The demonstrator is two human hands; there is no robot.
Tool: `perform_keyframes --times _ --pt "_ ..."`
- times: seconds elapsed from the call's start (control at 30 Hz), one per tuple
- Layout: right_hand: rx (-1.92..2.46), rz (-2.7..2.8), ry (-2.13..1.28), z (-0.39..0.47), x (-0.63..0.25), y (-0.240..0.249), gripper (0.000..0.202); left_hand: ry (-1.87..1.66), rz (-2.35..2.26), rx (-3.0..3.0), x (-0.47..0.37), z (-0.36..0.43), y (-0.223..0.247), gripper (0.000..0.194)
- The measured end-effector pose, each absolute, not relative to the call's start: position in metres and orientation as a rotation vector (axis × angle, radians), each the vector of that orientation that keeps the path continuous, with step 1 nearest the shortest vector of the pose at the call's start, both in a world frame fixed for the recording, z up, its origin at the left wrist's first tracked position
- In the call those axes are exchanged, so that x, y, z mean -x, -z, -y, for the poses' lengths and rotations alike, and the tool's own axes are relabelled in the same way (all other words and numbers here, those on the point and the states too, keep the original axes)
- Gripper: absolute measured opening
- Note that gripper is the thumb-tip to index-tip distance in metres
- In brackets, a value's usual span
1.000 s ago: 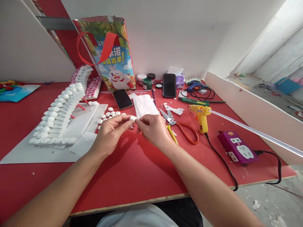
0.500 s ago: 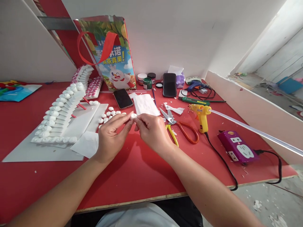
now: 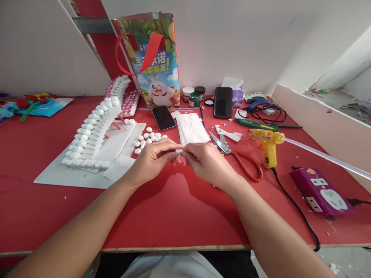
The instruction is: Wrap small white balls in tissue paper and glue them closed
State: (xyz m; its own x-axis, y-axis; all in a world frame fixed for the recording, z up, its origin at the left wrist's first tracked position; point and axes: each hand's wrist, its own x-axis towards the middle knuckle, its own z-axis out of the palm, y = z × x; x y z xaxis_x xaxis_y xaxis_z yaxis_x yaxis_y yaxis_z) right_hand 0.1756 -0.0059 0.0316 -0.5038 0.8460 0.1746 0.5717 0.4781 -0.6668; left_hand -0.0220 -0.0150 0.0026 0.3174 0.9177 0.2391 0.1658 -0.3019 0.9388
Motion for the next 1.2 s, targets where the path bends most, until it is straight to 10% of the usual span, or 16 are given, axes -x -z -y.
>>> perform_keyframes --times 0.53,0.93,1.2 --pt "1.273 1.722 -1.158 0.007 -0.172 -0.032 0.040 -1.082 -0.888 -1.032 0.013 0.016 0.001 0.026" --pt "1.331 1.989 -0.736 0.010 -0.170 -0.032 0.013 -1.092 -0.936 -1.079 0.013 0.016 0.001 0.029" --pt "2.214 2.208 -0.103 0.045 -0.222 -0.081 0.041 -1.155 -0.960 -0.970 0.014 0.016 -0.003 0.033"
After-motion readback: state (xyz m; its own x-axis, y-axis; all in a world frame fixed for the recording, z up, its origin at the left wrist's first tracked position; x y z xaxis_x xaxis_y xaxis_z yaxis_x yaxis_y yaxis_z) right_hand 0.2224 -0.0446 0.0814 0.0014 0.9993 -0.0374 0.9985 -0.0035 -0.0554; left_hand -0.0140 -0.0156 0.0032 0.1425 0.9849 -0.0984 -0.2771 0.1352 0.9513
